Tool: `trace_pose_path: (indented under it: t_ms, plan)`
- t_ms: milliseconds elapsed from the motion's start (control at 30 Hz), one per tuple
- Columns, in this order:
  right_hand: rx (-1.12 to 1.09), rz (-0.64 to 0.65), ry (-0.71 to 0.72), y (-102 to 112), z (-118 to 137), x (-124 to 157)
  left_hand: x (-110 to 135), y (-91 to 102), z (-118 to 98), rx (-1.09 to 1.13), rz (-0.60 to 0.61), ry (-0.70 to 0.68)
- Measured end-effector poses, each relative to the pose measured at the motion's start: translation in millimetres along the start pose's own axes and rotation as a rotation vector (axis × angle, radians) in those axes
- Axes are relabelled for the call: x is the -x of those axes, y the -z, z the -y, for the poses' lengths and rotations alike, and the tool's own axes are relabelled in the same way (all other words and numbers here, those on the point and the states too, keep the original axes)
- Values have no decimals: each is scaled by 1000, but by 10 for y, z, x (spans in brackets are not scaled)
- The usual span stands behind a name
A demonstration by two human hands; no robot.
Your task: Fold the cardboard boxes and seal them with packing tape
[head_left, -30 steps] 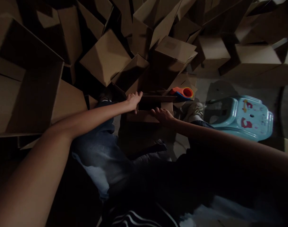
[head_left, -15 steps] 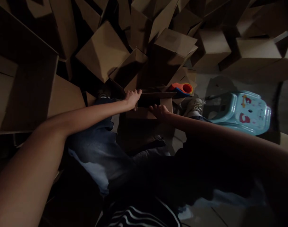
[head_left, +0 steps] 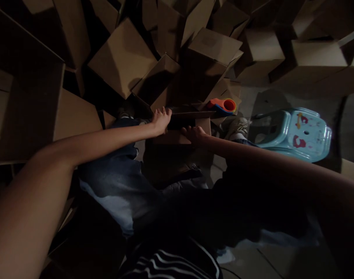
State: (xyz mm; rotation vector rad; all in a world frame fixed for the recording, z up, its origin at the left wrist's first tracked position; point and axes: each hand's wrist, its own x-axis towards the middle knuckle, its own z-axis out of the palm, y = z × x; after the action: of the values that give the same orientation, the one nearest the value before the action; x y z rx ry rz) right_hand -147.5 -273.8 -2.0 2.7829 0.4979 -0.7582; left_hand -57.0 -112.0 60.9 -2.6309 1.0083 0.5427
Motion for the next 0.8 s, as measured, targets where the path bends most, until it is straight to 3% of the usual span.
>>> trace_pose_path:
  t_ms: [800]
  plan:
    - [-34, -4, 67, 65, -95, 48, 141, 68, -55, -39, 15, 12]
